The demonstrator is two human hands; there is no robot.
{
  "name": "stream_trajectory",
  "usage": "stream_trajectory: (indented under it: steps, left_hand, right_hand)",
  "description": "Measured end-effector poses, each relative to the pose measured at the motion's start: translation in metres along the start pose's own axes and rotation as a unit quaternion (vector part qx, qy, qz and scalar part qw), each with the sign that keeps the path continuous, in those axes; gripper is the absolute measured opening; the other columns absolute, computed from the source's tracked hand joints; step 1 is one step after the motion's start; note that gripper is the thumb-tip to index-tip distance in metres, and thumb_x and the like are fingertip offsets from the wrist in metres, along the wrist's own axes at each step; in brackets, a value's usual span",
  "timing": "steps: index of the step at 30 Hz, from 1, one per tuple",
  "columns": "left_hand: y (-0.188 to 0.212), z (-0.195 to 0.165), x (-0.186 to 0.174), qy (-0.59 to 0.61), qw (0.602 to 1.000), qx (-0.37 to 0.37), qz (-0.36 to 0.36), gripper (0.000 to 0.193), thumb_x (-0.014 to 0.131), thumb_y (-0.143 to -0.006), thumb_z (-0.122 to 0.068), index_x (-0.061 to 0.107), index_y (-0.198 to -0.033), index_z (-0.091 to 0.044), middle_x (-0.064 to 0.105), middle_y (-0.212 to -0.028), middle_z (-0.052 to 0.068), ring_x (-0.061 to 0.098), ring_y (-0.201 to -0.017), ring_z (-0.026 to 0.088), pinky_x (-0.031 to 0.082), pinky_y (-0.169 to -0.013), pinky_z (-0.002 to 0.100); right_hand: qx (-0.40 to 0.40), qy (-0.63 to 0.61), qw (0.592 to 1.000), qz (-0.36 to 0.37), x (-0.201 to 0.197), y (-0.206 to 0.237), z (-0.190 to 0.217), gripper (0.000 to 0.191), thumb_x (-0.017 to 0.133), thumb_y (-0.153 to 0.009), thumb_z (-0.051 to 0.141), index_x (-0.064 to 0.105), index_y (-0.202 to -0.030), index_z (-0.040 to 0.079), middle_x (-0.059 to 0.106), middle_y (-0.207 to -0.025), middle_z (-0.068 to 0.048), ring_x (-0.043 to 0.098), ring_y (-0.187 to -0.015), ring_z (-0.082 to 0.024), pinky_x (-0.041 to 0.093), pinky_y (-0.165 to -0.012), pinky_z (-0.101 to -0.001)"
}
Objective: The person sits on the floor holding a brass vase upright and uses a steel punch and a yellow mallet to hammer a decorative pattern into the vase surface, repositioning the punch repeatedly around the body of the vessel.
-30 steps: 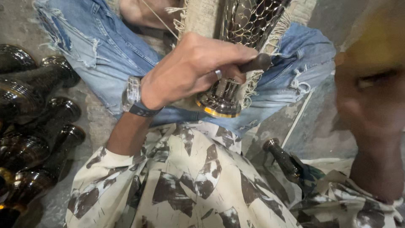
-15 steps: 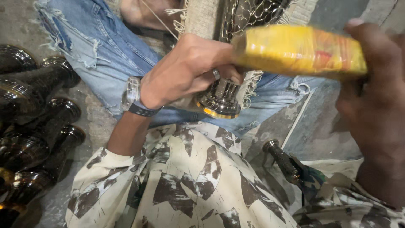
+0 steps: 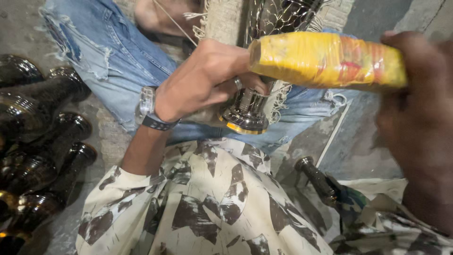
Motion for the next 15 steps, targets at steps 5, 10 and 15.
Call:
stream_trajectory:
  steps: [5, 10, 15]
  left_hand:
    - [0.003, 0.0, 0.0, 0.041, 0.999, 0.027, -0.014, 0.054, 0.056, -0.085, 0.019, 0.057, -0.136, 0.003, 0.071, -0.124, 0.019, 0.077, -0.104, 0.025, 0.063, -0.096, 0.032]
    - [0.002, 0.004, -0.001, 0.011, 1.0, 0.006, 0.009, 0.047, 0.059, -0.086, 0.017, 0.062, -0.13, 0.001, 0.075, -0.114, 0.013, 0.079, -0.1, 0.021, 0.064, -0.091, 0.03]
    - [0.001, 0.004, -0.004, 0.007, 0.998, 0.055, 0.02, 0.047, 0.058, -0.079, 0.017, 0.061, -0.122, -0.002, 0.075, -0.115, 0.014, 0.078, -0.101, 0.027, 0.063, -0.09, 0.035]
  right_hand:
    - [-0.109, 0.074, 0.991, -0.02, -0.002, 0.004, -0.002, 0.03, 0.071, -0.106, -0.015, 0.053, -0.122, 0.003, 0.061, -0.114, -0.014, 0.067, -0.107, -0.028, 0.053, -0.109, -0.0432]
    - [-0.053, -0.034, 0.998, -0.016, -0.005, 0.003, 0.003, 0.04, 0.065, -0.109, -0.013, 0.047, -0.143, -0.002, 0.064, -0.119, -0.015, 0.068, -0.109, -0.027, 0.056, -0.092, -0.0309]
    - [-0.105, 0.198, 0.974, -0.015, -0.007, 0.008, 0.016, 0.043, 0.077, -0.098, -0.013, 0.059, -0.135, 0.001, 0.061, -0.109, -0.019, 0.065, -0.097, -0.03, 0.054, -0.084, -0.0391]
Point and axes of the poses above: each hand's wrist, its own y-axis away from the middle knuckle, its own x-axis out of the palm, z = x × y, the point moved 3 cm from there along -y, towards the middle knuckle
